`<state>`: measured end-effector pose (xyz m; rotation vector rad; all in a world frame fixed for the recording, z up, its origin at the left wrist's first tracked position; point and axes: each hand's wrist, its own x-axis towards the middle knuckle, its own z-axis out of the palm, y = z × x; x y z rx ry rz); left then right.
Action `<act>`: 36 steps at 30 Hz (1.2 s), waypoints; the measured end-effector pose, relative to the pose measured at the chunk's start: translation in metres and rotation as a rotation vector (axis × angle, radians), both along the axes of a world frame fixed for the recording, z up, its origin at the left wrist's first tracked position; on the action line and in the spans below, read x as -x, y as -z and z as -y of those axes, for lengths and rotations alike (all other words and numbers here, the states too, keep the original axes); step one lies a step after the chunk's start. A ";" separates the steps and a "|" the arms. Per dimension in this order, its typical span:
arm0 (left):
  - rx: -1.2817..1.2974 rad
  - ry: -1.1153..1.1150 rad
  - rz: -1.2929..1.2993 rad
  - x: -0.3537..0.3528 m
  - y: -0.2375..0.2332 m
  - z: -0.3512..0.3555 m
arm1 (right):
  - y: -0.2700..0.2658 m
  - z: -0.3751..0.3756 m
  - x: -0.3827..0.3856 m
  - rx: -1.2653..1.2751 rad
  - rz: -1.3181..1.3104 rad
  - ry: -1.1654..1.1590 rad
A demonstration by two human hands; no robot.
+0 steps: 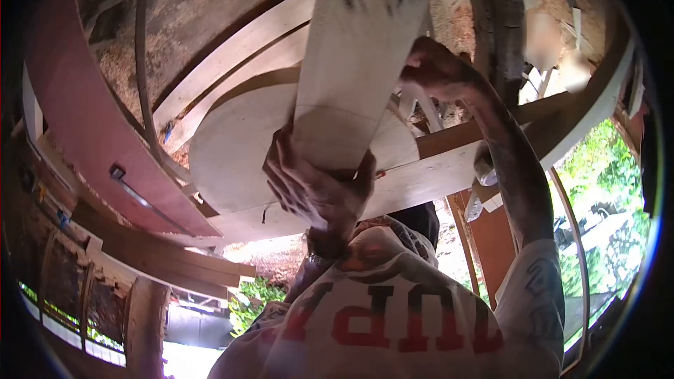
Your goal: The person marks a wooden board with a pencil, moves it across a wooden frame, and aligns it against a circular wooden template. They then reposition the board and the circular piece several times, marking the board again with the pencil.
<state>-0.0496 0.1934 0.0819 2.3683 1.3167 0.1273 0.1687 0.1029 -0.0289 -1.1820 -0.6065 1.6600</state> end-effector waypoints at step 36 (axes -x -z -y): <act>-0.300 0.530 0.151 -0.438 -0.012 -0.128 | 0.038 -0.158 -0.389 -0.148 0.570 1.140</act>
